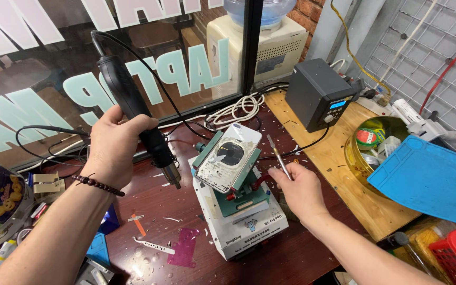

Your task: The person uses a hot air gun and a soldering iron to work on a small electronic component held in a vise. They repeatedly heat the component and use the soldering iron to adjust or attach parts. The person also handles a small metal piece and a screwdriver-like tool during the process.

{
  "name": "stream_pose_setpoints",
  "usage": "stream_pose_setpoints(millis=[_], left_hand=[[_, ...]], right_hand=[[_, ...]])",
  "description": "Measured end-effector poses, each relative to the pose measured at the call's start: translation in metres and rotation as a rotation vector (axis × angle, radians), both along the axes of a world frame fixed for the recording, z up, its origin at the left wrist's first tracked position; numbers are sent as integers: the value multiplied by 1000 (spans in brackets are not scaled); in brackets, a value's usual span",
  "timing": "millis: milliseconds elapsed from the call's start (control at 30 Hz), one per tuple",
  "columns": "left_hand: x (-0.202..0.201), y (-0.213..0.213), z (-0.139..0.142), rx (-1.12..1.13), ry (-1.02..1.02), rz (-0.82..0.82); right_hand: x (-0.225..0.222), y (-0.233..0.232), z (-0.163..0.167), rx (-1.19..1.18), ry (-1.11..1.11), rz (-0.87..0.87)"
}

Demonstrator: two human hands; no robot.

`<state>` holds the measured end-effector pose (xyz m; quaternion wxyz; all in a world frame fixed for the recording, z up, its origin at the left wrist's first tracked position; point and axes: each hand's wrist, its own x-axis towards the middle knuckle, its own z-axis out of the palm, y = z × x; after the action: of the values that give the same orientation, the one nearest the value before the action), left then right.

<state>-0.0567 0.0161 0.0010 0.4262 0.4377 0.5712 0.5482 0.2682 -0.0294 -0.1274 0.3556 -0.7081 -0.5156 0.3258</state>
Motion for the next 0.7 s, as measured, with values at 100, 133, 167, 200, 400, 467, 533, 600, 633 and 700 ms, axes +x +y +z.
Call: stream_pose_setpoints(millis=[100,133,167,200,400,467,533,600,633,700], left_hand=[[-1,-5,0,-23,22,16],[-1,-8,-1,-35,11,25],[-4,-10,0,-48,6,39],[-4,-11,0,-60,-8,40],[-9,-12,-2,2,-34,30],[-12,-13,-3,-24,-46,38],[-15,-14,-4,-24,-39,53],[-18,-14,-6,0,-17,48],[-18,-14,-7,-3,-33,48],[-21,-13,-8,-6,-60,46]], right_hand=[[-2,23,-1,-8,199,-5],[-2,32,2,-14,279,0],[-2,42,5,-21,310,4],[2,51,11,-26,333,-6],[0,109,38,-153,248,160],[-6,124,40,-134,149,216],[-17,139,41,-55,-7,318],[-25,151,46,-53,-75,409],[-29,156,50,-55,-113,452],[-38,162,59,-35,-193,536]])
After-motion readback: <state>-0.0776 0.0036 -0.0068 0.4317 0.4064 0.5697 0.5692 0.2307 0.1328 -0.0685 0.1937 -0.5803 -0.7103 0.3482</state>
